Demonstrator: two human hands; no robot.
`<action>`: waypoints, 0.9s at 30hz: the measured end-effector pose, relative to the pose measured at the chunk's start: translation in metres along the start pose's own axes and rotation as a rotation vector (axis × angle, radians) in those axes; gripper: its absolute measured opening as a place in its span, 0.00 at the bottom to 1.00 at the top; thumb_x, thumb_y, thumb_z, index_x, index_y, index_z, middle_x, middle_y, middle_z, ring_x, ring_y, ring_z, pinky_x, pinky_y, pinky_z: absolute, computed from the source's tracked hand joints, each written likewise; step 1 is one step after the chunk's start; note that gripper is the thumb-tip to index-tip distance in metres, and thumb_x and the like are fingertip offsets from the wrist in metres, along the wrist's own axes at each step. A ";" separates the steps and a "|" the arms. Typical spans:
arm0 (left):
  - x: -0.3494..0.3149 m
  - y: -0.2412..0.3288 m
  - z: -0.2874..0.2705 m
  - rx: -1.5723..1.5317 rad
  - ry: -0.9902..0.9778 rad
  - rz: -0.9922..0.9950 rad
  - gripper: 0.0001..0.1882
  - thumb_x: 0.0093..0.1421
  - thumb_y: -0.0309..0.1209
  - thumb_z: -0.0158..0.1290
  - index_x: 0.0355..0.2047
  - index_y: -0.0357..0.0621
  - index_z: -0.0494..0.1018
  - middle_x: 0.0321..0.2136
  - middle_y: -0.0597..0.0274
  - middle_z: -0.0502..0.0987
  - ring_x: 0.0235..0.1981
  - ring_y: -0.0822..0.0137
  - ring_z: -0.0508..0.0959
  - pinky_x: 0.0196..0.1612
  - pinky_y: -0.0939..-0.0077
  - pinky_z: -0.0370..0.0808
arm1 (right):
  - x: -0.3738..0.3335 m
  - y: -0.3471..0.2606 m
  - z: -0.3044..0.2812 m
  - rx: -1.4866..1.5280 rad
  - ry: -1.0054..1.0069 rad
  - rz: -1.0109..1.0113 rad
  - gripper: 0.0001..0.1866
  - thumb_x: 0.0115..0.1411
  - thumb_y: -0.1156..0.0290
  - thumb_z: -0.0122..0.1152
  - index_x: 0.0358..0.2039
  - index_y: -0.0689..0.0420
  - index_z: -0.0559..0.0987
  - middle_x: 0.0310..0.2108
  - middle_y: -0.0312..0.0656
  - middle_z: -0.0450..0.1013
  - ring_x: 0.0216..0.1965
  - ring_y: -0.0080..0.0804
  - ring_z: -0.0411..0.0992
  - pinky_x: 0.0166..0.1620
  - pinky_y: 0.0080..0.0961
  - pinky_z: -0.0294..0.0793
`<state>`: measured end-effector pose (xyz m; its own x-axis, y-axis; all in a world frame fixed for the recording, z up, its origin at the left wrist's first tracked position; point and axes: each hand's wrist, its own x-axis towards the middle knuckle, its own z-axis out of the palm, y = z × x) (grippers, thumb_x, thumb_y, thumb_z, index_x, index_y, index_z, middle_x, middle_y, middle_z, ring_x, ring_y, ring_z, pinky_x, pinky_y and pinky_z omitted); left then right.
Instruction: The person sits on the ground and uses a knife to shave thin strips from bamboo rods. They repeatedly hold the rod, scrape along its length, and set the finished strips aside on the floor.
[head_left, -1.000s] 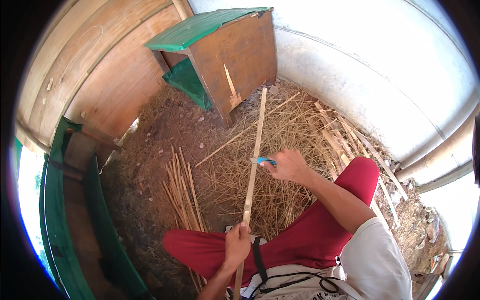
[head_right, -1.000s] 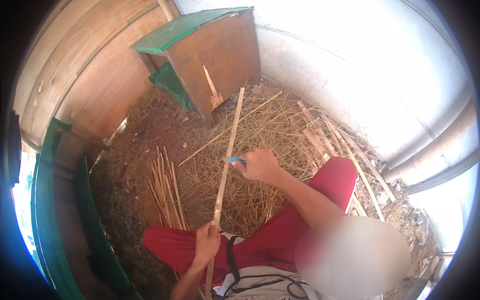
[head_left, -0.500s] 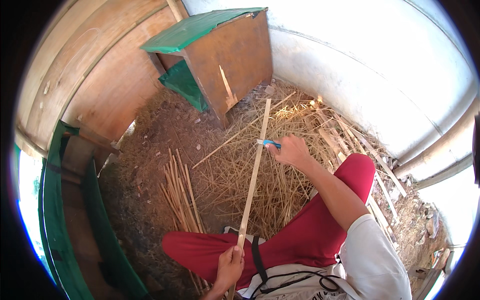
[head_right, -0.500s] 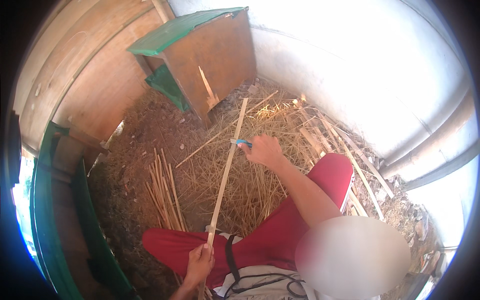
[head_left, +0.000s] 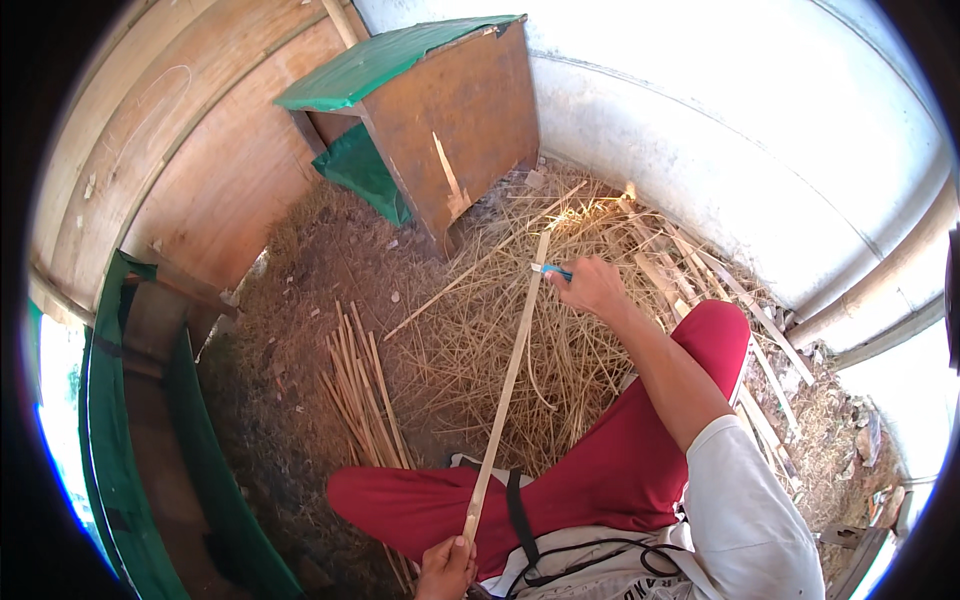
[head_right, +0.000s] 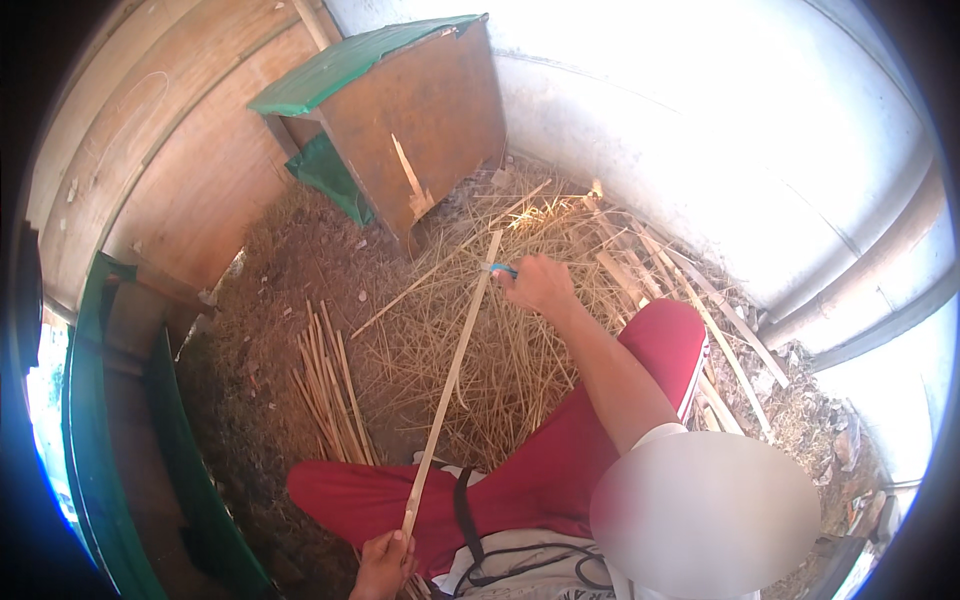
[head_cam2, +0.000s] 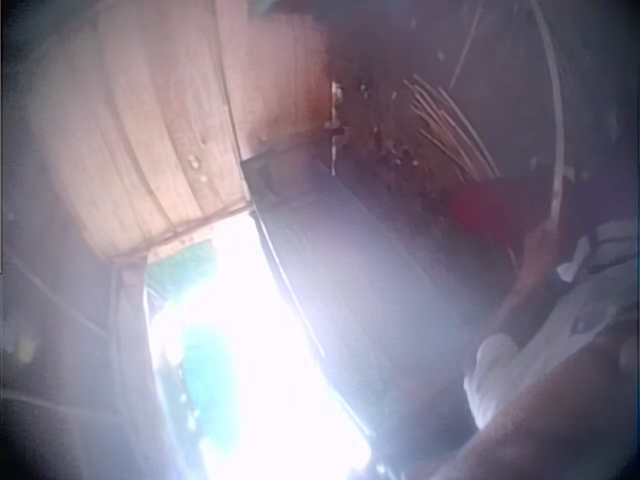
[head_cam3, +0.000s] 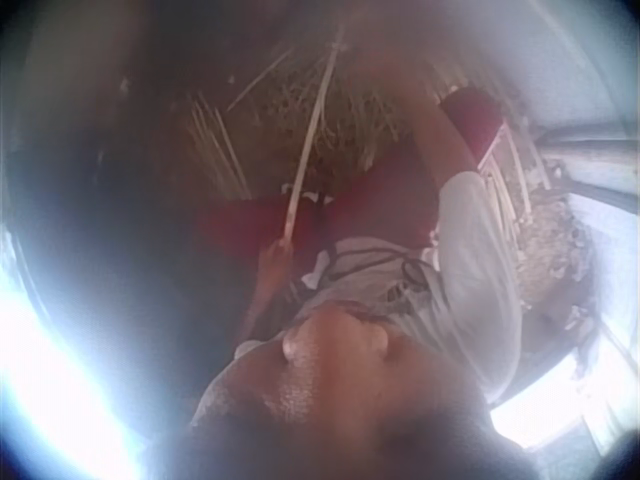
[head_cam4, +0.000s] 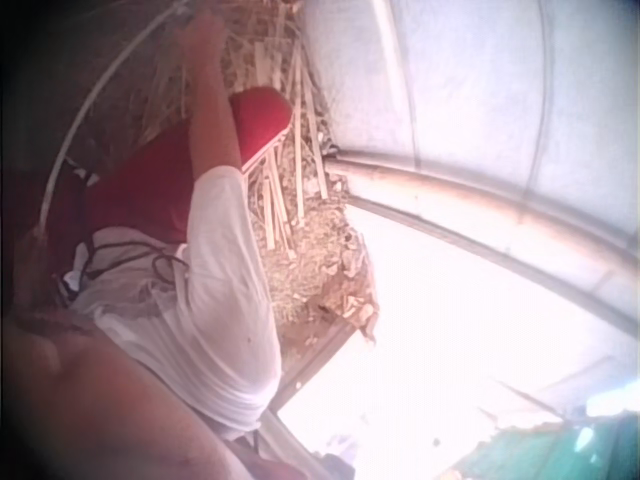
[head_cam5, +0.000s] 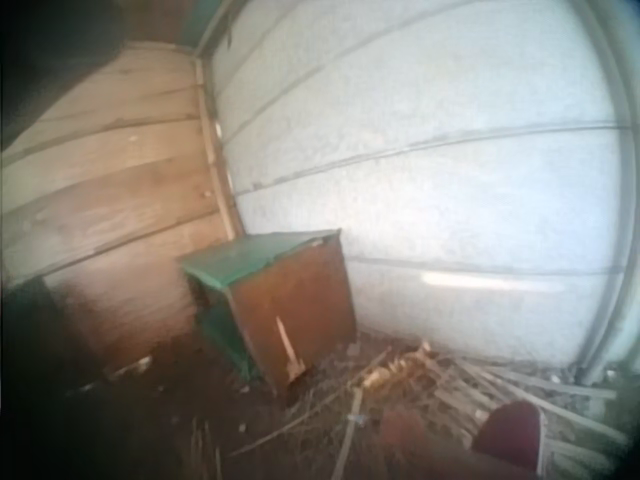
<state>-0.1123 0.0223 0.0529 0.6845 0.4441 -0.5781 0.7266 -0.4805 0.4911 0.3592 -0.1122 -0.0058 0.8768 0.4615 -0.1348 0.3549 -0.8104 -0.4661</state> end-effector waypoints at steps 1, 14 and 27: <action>-0.002 -0.008 0.004 -0.038 0.019 -0.062 0.20 0.70 0.41 0.41 0.38 0.35 0.75 0.26 0.50 0.77 0.28 0.57 0.78 0.34 0.59 0.74 | 0.000 0.000 0.000 0.000 0.002 -0.012 0.25 0.67 0.45 0.50 0.34 0.52 0.86 0.18 0.45 0.74 0.23 0.43 0.75 0.31 0.42 0.77; -0.034 0.020 -0.024 -0.281 -0.158 -0.349 0.17 0.68 0.38 0.46 0.32 0.39 0.76 0.21 0.60 0.77 0.22 0.68 0.78 0.25 0.69 0.74 | 0.006 0.005 0.011 0.003 -0.048 0.054 0.27 0.67 0.44 0.50 0.32 0.54 0.85 0.25 0.51 0.78 0.32 0.50 0.79 0.39 0.49 0.77; -0.047 0.058 -0.038 0.414 -0.230 0.028 0.10 0.59 0.28 0.49 0.30 0.31 0.76 0.22 0.43 0.78 0.28 0.47 0.81 0.33 0.54 0.76 | 0.014 0.012 0.030 -0.018 -0.074 0.077 0.28 0.65 0.46 0.54 0.32 0.63 0.83 0.29 0.56 0.79 0.36 0.54 0.79 0.42 0.48 0.77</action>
<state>-0.1001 0.0027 0.1331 0.6387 0.2696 -0.7207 0.5910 -0.7717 0.2350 0.3663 -0.1046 -0.0395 0.8759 0.4219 -0.2339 0.2931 -0.8506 -0.4365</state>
